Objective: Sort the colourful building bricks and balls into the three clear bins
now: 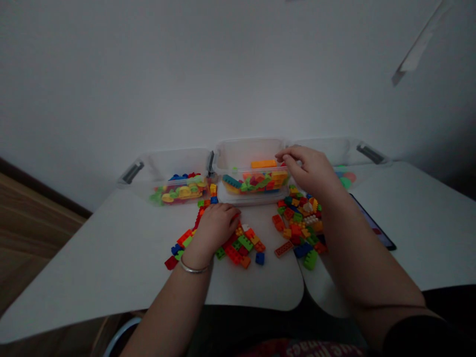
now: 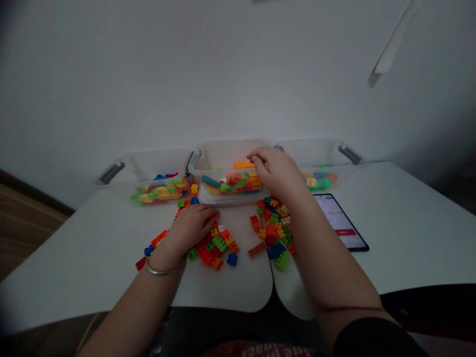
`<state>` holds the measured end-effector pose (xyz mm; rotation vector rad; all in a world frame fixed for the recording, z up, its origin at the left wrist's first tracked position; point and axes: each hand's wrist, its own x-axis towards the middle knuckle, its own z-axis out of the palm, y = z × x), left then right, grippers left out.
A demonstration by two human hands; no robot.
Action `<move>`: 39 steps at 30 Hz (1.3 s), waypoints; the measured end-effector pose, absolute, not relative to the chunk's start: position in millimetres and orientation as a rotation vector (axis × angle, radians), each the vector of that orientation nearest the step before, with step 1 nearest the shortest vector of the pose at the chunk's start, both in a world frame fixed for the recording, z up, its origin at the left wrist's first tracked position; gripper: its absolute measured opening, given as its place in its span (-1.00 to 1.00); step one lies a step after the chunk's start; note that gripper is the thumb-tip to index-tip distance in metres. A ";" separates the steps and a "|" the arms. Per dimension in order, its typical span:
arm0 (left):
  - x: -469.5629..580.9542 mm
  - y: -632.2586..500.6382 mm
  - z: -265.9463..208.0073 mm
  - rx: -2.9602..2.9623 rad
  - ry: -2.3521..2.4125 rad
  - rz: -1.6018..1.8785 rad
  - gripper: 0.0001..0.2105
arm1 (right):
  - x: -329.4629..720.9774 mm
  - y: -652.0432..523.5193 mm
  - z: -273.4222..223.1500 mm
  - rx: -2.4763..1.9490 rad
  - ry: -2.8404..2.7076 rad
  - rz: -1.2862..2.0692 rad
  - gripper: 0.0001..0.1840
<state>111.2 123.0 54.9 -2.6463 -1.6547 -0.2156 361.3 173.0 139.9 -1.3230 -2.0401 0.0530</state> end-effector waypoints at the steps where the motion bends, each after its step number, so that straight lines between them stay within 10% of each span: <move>1: 111.0 123.3 54.4 -2.651 -1.653 -0.220 -0.73 | 358.9 168.8 142.7 -1.315 -2.061 0.061 -0.61; 39: 111.5 122.5 55.8 -2.500 -1.709 -0.131 -0.72 | 291.4 152.6 89.9 -1.292 -2.907 0.222 -0.75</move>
